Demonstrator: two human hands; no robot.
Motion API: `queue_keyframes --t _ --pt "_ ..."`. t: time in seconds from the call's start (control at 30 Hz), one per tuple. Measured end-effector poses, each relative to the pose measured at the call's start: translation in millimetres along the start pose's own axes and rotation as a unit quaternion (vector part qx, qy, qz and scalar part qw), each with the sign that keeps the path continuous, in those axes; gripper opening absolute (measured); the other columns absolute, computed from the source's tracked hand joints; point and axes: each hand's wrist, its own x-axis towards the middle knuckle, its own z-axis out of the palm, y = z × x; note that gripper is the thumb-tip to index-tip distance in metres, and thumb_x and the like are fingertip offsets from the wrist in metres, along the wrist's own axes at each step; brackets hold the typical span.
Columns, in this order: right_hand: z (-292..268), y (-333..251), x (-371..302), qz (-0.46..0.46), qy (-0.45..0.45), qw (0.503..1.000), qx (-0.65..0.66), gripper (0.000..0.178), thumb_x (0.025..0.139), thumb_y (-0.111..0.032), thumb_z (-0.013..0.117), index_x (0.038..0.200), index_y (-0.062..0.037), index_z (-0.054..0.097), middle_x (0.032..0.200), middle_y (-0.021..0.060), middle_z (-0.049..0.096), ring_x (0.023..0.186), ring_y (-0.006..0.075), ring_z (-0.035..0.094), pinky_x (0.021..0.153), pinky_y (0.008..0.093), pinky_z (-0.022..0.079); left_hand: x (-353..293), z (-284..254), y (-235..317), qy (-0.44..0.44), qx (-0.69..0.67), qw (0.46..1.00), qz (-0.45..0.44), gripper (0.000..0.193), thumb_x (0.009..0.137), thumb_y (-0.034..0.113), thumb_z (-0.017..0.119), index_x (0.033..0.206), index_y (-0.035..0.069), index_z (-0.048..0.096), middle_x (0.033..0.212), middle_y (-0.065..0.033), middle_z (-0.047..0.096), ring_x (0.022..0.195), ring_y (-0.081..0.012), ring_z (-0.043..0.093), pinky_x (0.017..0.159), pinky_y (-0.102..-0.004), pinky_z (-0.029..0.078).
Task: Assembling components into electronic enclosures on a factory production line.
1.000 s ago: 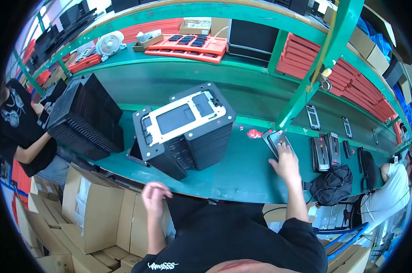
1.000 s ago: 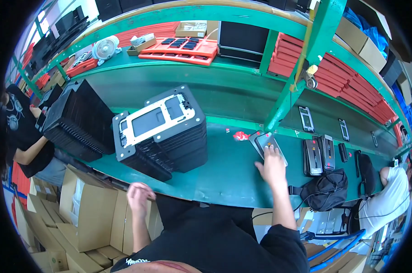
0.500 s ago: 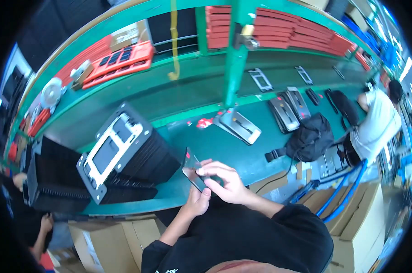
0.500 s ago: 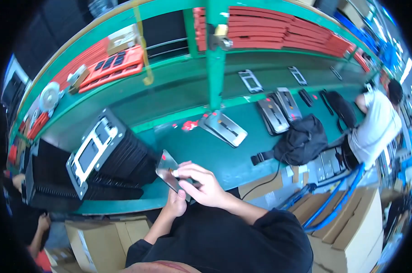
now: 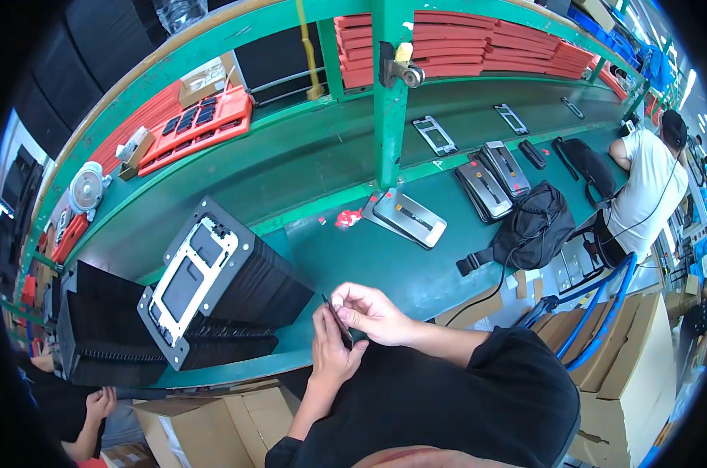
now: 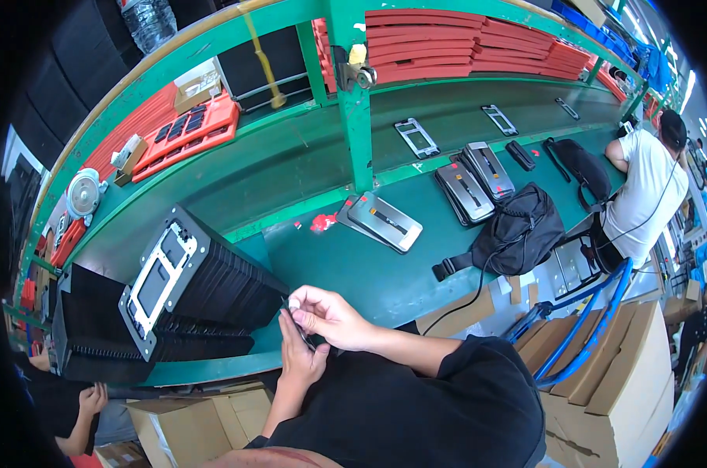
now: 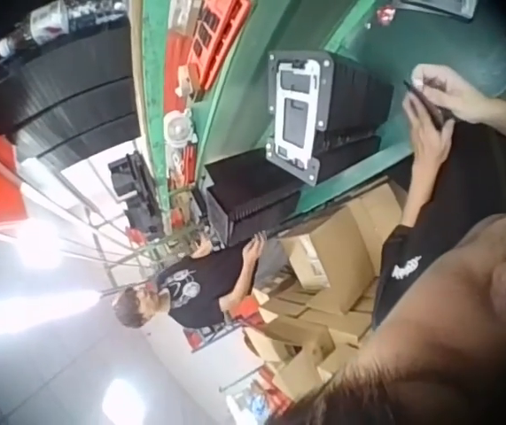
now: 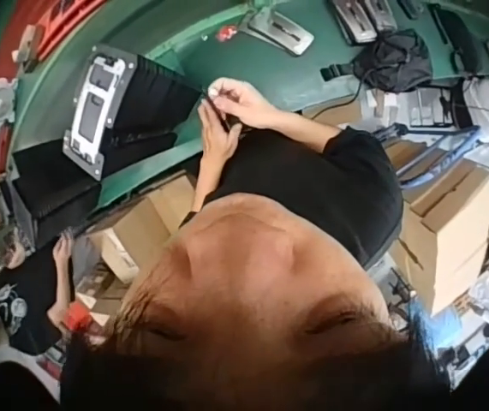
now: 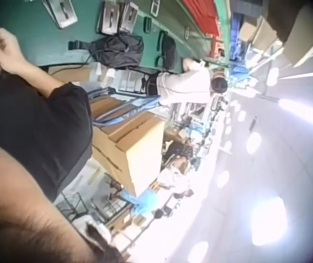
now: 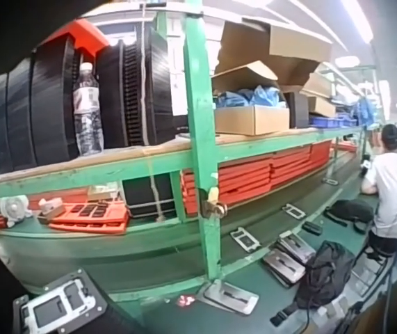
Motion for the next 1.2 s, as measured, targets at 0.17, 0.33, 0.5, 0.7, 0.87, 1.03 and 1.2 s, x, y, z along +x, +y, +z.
queue_keyframes --t 0.17,0.33,0.5,0.7,0.87,1.03,1.2 --pt "-31 -28 29 0.022 -0.119 0.983 -0.141 0.013 0.105 -0.017 0.06 0.105 -0.0047 0.055 0.093 -0.0027 0.054 0.087 0.0063 0.055 0.077 0.0265 0.048 -20 2 -22 -0.108 -0.338 0.919 -0.171 0.105 0.097 0.067 0.053 0.162 -0.001 0.006 0.142 -0.0314 0.045 0.102 -0.0371 0.065 0.076 -0.0398 0.059" --pt "-102 -33 118 -0.091 0.101 0.832 -0.537 0.014 0.095 -0.017 0.07 0.089 -0.0056 0.064 0.092 0.007 0.061 0.091 0.0189 0.063 0.084 0.0327 0.049 17 -25 19 -0.053 -0.559 0.791 -0.241 0.097 0.098 0.074 0.04 0.159 0.0 0.021 0.146 -0.0269 0.046 0.103 -0.033 0.067 0.071 -0.0413 0.062" --pt "-107 -28 125 -0.18 0.098 0.685 -0.699 0.01 0.09 -0.013 0.073 0.092 -0.0057 0.067 0.085 0.0104 0.062 0.084 0.027 0.064 0.076 0.0357 0.049 6 -38 17 -0.037 -0.617 0.748 -0.241 0.099 0.097 0.079 0.027 0.153 -0.002 0.032 0.147 -0.0237 0.048 0.107 -0.0339 0.066 0.071 -0.0433 0.063" --pt "5 -84 71 0.004 -0.189 0.966 -0.175 0.024 0.094 -0.013 0.073 0.116 -0.0039 0.068 0.076 0.0062 0.069 0.059 0.0144 0.066 0.055 0.0263 0.05 0 -73 20 -0.022 -0.608 0.771 -0.188 0.094 0.101 0.072 0.028 0.157 -0.003 0.027 0.15 -0.0303 0.042 0.107 -0.0286 0.068 0.074 -0.0382 0.062" --pt "41 -116 103 0.057 -0.536 0.78 -0.316 0.029 0.093 -0.01 0.072 0.122 -0.0046 0.07 0.076 0.0072 0.072 0.06 0.0127 0.067 0.058 0.0253 0.051 40 -152 67 0.034 -0.397 0.911 -0.105 0.097 0.098 0.074 0.037 0.147 -0.01 0.041 0.134 -0.025 0.058 0.099 -0.023 0.068 0.076 -0.0312 0.056" --pt "49 -131 124 -0.211 -0.478 0.817 -0.242 0.027 0.093 -0.008 0.071 0.119 -0.0052 0.072 0.084 0.0089 0.074 0.066 0.0167 0.07 0.059 0.0281 0.053 68 -212 113 0.242 -0.284 0.926 -0.049 0.089 0.095 0.065 0.054 0.14 -0.011 0.048 0.126 -0.0208 0.063 0.095 -0.0207 0.067 0.082 -0.0323 0.052" --pt "33 -112 149 -0.28 -0.146 0.897 -0.31 0.039 0.092 -0.011 0.071 0.128 0.001 0.065 0.111 0.0144 0.069 0.092 0.0224 0.068 0.08 0.0331 0.052 97 -268 89 0.205 0.06 0.969 -0.122 0.076 0.086 0.042 0.077 0.142 -0.002 0.05 0.119 -0.0169 0.066 0.1 -0.0246 0.065 0.088 -0.0363 0.052"
